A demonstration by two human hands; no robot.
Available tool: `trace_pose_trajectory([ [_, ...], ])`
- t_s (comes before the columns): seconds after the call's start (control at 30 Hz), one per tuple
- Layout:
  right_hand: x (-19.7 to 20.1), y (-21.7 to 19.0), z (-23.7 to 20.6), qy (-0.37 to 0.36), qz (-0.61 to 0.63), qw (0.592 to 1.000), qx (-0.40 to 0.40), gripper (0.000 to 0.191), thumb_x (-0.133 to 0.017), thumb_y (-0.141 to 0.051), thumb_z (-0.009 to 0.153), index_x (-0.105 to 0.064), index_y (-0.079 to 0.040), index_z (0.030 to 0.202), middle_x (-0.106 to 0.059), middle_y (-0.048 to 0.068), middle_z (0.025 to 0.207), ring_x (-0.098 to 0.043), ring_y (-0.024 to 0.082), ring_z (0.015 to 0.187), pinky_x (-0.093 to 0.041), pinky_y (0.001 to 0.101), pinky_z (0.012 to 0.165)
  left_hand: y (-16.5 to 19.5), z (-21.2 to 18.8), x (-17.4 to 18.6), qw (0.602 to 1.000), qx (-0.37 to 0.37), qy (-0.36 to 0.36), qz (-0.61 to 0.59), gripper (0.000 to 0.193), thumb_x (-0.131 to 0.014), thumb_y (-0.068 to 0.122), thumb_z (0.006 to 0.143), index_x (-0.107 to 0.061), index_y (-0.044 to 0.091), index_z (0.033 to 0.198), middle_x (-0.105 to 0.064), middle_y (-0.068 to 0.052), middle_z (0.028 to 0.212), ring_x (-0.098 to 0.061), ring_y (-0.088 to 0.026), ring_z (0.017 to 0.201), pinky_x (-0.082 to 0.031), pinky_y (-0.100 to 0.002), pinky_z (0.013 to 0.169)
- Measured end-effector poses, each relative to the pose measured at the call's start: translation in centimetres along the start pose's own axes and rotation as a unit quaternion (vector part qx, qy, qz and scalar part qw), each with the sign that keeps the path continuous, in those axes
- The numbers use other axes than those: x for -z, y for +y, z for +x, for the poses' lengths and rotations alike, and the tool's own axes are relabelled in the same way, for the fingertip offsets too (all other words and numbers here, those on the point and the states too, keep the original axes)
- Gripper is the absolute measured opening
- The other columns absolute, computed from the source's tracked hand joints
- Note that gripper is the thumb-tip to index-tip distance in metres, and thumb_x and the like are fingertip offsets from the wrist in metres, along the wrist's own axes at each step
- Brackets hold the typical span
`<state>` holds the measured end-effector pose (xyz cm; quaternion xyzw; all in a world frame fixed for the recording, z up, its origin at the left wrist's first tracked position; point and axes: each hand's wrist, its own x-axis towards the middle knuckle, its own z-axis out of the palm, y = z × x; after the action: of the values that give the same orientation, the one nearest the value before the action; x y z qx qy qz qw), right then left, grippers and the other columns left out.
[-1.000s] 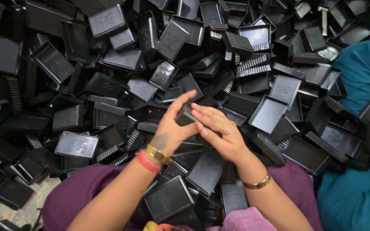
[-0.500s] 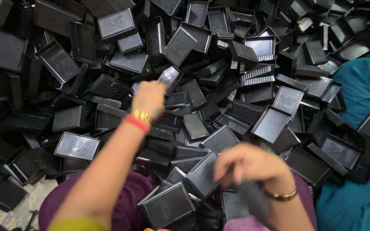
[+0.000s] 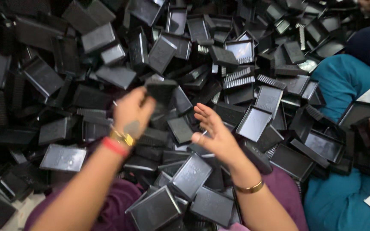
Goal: The person sits on the floor and repeatedly picks up black plastic box halves from a large pile. They align and press the two halves together to form complete boxes, then place the assembled units back into the pile. The process is continuous and repetitive throughout the clip.
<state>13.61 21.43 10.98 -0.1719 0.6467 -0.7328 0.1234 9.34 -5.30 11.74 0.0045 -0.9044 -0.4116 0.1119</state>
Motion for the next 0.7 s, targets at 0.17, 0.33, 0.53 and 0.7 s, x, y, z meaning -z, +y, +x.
trace_pose_trajectory([
  [0.17,-1.6,1.7,-0.5,0.077,0.279,0.950,-0.119,0.068,-0.076,-0.017,0.088,-0.047,0.000,0.147,-0.057,0.021,0.133,-0.060,0.037,0.113,-0.050,0.0518,0.085,5.8,-1.5,-3.4,0.967,-0.229,-0.024,-0.112,0.040,-0.069,0.026,0.089,-0.068,-0.001,0.119,-0.072,-0.017,0.100,-0.065,-0.038,0.098,-0.052,-0.047,0.087],
  [0.33,0.4,1.1,0.3,0.097,0.401,0.907,-0.087,0.062,-0.063,-0.038,0.095,-0.052,0.001,0.142,-0.059,0.023,0.144,-0.062,0.037,0.124,-0.051,0.0453,0.093,-1.6,5.6,-7.6,0.970,0.120,-0.120,0.174,0.064,-0.056,0.066,0.092,-0.072,0.007,0.113,-0.072,-0.018,0.115,-0.064,-0.040,0.111,-0.051,-0.048,0.096],
  [0.53,1.2,1.2,0.9,0.096,0.442,0.889,-0.073,0.068,-0.044,-0.058,0.101,-0.053,-0.002,0.141,-0.062,0.021,0.134,-0.064,0.034,0.118,-0.053,0.0495,0.096,-6.3,7.9,-12.7,0.886,0.278,-0.271,0.254,0.079,-0.073,0.058,0.079,-0.055,0.007,0.137,-0.065,-0.023,0.132,-0.065,-0.039,0.121,-0.052,-0.046,0.102],
  [0.7,0.8,2.7,1.0,0.196,0.326,0.914,-0.141,0.057,-0.046,-0.042,0.106,-0.048,-0.002,0.146,-0.061,0.017,0.134,-0.061,0.029,0.116,-0.049,0.0437,0.102,-0.7,3.5,-8.4,0.973,0.132,-0.168,0.084,0.071,-0.083,0.044,0.070,-0.058,0.007,0.127,-0.070,-0.018,0.122,-0.065,-0.037,0.118,-0.052,-0.044,0.101],
])
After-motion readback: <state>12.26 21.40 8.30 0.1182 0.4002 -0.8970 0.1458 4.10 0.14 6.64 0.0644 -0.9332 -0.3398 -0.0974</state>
